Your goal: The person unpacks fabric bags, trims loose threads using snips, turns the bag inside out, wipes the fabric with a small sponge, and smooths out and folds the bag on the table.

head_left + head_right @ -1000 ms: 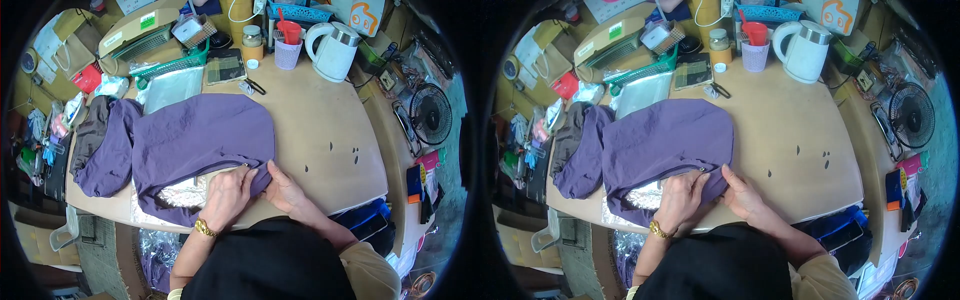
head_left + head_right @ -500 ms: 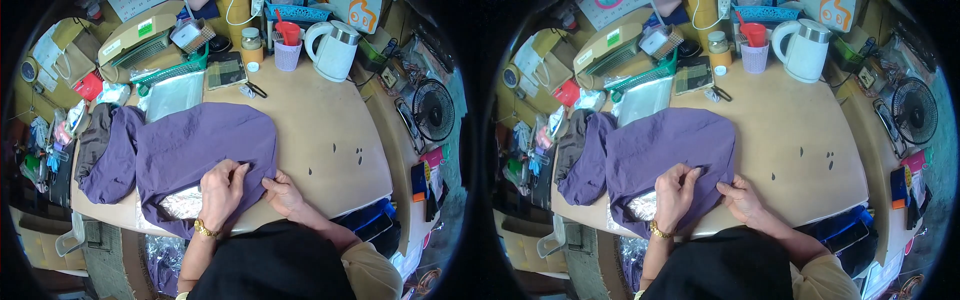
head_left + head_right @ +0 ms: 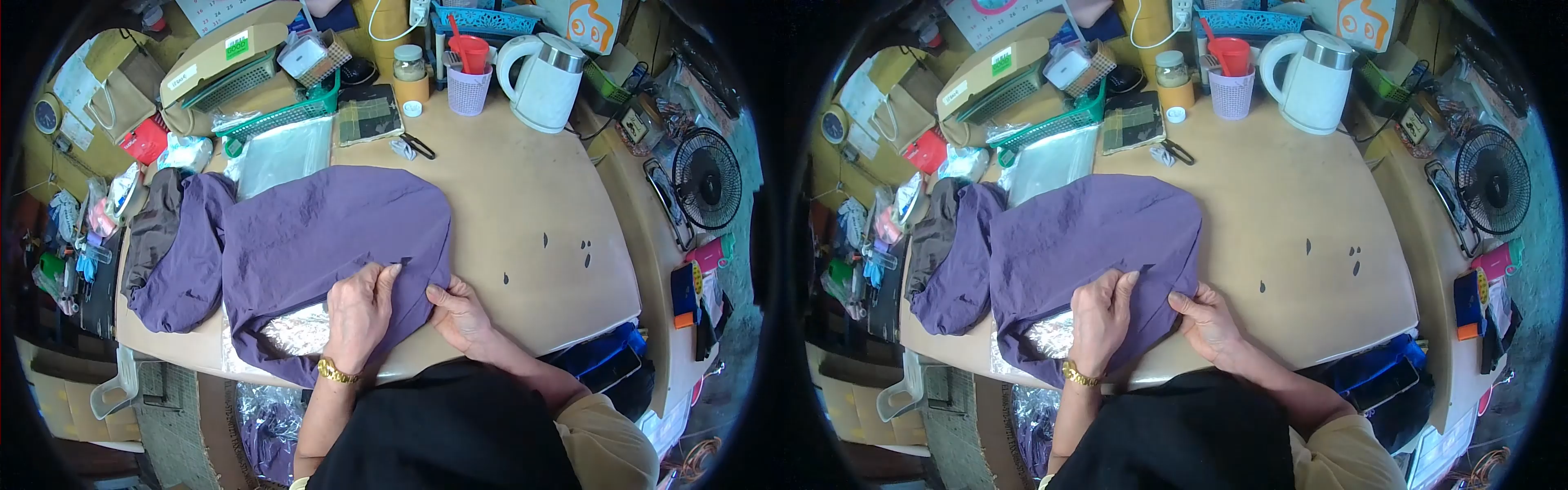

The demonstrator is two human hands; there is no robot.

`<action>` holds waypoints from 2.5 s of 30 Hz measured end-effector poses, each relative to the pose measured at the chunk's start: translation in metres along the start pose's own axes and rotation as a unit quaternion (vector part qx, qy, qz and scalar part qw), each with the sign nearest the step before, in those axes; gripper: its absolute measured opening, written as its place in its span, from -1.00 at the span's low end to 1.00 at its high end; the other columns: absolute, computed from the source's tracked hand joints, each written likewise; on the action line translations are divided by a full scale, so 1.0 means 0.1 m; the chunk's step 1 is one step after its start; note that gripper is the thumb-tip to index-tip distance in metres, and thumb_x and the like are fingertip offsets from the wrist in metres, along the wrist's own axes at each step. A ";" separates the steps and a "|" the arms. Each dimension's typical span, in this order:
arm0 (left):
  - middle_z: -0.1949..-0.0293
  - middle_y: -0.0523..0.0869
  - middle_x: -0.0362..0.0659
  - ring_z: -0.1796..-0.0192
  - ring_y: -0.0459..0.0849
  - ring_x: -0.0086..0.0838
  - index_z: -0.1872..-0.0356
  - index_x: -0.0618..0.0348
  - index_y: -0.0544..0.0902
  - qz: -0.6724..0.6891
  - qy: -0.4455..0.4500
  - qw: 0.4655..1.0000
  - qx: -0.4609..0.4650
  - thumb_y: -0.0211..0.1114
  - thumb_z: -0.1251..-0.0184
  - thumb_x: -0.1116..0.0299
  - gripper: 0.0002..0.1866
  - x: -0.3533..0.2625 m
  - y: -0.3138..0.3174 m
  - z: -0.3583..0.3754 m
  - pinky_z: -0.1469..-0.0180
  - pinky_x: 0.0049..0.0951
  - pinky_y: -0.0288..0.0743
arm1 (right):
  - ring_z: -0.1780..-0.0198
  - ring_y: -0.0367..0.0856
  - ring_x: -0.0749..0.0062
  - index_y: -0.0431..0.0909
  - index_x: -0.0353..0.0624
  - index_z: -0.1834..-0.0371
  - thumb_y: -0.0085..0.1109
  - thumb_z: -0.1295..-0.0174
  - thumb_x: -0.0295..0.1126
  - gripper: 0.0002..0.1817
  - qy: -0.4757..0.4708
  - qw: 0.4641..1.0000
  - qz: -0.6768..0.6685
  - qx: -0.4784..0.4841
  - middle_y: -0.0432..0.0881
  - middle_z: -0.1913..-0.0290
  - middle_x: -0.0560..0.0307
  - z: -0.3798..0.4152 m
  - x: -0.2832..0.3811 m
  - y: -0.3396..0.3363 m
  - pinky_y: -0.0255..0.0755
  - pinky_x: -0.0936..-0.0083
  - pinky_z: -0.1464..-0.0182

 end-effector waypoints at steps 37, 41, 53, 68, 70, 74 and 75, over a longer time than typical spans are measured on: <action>0.63 0.30 0.00 0.55 0.20 -0.48 0.50 0.35 0.52 0.137 -0.028 0.990 0.002 0.28 -0.54 0.26 -0.59 0.25 0.14 -0.08 0.49 -0.34 0.23 | 0.06 0.72 0.44 0.70 -0.24 0.00 0.26 -0.47 -0.35 -0.79 0.094 0.984 0.150 0.022 0.75 -0.03 0.04 0.01 -0.05 0.00 0.59 0.46 -0.07; 0.60 0.46 0.12 0.60 0.42 -0.22 0.42 0.35 0.60 0.093 -0.013 0.996 0.010 0.36 -0.46 0.20 -0.62 0.15 0.08 -0.13 0.44 -0.26 0.36 | -0.05 0.70 0.42 0.66 -0.24 -0.07 0.26 -0.47 -0.30 -0.74 0.045 0.992 0.102 0.066 0.72 -0.10 0.04 0.02 -0.09 -0.02 0.56 0.40 -0.14; 0.38 0.76 0.05 0.35 0.75 -0.03 0.06 0.27 0.68 -0.053 -0.001 0.987 0.153 0.43 -0.34 0.27 -0.70 0.25 -0.20 0.40 0.24 -0.19 0.58 | -0.25 0.62 0.19 0.50 -0.13 -0.29 0.06 -0.54 -0.05 -0.54 0.035 0.996 -0.073 -0.025 0.66 -0.16 0.04 -0.14 0.09 -0.03 0.48 0.13 -0.38; 0.56 0.58 0.15 0.50 0.62 0.07 0.35 0.26 0.65 -0.013 -0.018 0.998 0.064 0.34 -0.47 0.26 -0.74 0.29 -0.12 0.53 0.42 -0.17 0.44 | -0.29 0.55 0.17 0.41 -0.03 -0.45 -0.05 -0.57 0.00 -0.47 -0.012 0.992 -0.120 -0.024 0.60 -0.21 -0.01 -0.17 0.19 -0.03 0.45 0.11 -0.40; 0.56 0.59 0.16 0.48 0.62 0.08 0.34 0.25 0.65 -0.001 -0.014 0.998 0.067 0.33 -0.48 0.26 -0.75 0.27 -0.10 0.51 0.42 -0.16 0.44 | -0.29 0.55 0.17 0.39 -0.03 -0.45 -0.02 -0.55 0.03 -0.45 -0.023 0.993 -0.110 -0.039 0.60 -0.20 0.00 -0.19 0.19 -0.06 0.45 0.11 -0.39; 0.54 0.61 0.16 0.47 0.65 0.08 0.32 0.26 0.66 -0.018 -0.010 0.999 0.049 0.33 -0.47 0.28 -0.76 0.24 -0.10 0.43 0.40 -0.14 0.46 | -0.31 0.53 0.22 0.36 -0.06 -0.47 0.20 -0.47 -0.05 -0.40 -0.024 0.998 0.017 0.056 0.60 -0.20 0.05 -0.10 0.26 0.22 0.45 0.17 -0.39; 0.54 0.62 0.15 0.46 0.66 0.07 0.31 0.26 0.66 -0.017 -0.010 0.999 0.042 0.34 -0.47 0.28 -0.77 0.22 -0.10 0.39 0.39 -0.14 0.47 | -0.31 0.53 0.22 0.36 -0.06 -0.47 0.20 -0.47 -0.05 -0.40 -0.022 0.998 0.017 0.058 0.60 -0.20 0.05 -0.09 0.22 0.22 0.45 0.17 -0.39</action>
Point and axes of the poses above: each hand's wrist, its own z-axis away from the middle knuckle, its own y-axis out of the palm, x = y × z, the point moved 6 cm from there along -z, towards the middle knuckle
